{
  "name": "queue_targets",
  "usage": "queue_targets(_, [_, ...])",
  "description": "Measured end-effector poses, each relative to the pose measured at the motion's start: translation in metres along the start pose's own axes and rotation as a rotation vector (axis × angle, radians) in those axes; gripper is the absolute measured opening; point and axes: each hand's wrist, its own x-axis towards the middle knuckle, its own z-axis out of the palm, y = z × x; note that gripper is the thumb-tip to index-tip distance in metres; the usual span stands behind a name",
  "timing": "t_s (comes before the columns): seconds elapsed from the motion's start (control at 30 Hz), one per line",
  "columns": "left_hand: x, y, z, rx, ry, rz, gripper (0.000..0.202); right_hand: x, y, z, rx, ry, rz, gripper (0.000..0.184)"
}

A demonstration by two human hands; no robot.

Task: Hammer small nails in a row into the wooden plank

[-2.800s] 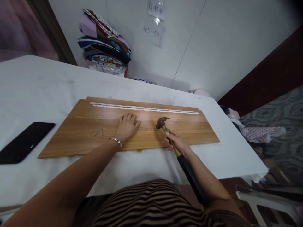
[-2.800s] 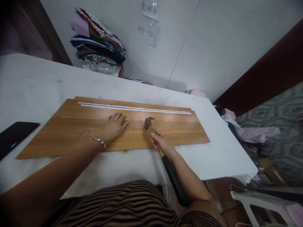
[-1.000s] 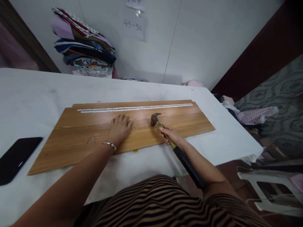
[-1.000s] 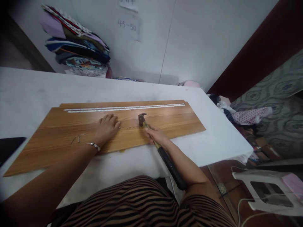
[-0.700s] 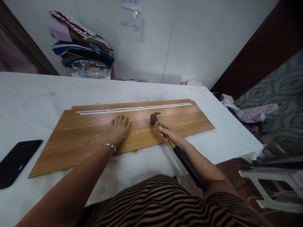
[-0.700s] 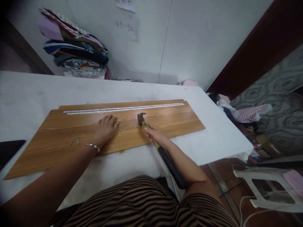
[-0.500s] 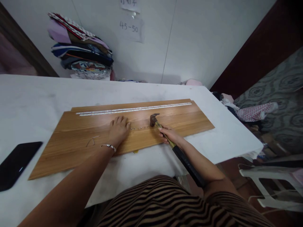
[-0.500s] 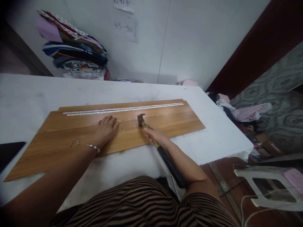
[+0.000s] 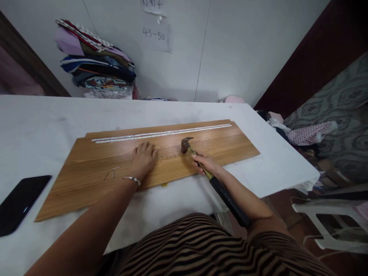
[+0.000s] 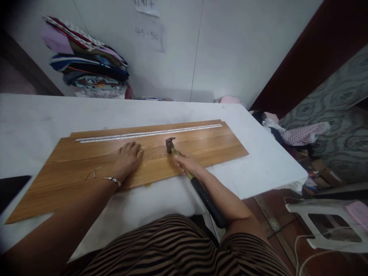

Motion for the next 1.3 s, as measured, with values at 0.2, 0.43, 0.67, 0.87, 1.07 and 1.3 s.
queue_targets(0.2, [0.001, -0.002, 0.002, 0.013, 0.003, -0.004, 0.047, 0.005, 0.004, -0.002, -0.008, 0.012, 0.013, 0.042])
queue_targets(0.43, [0.001, -0.004, 0.002, 0.026, 0.006, 0.01, 0.045, 0.004, 0.001, 0.0, 0.007, -0.013, -0.02, 0.038])
queue_targets(0.67, [0.002, -0.005, 0.005, 0.034, 0.007, 0.0, 0.045, 0.007, 0.003, 0.0, -0.023, -0.035, 0.01, 0.033])
queue_targets(0.87, [0.003, -0.006, 0.006, 0.041, 0.005, -0.001, 0.044, 0.006, 0.002, 0.0, -0.016, -0.04, -0.006, 0.037])
queue_targets(1.07, [0.004, -0.01, 0.01, 0.014, 0.018, 0.006, 0.045, 0.007, 0.003, 0.0, -0.029, -0.03, 0.027, 0.032])
queue_targets(1.3, [0.004, -0.01, 0.01, 0.019, 0.006, 0.0, 0.045, 0.006, 0.0, 0.0, -0.003, -0.044, -0.011, 0.037])
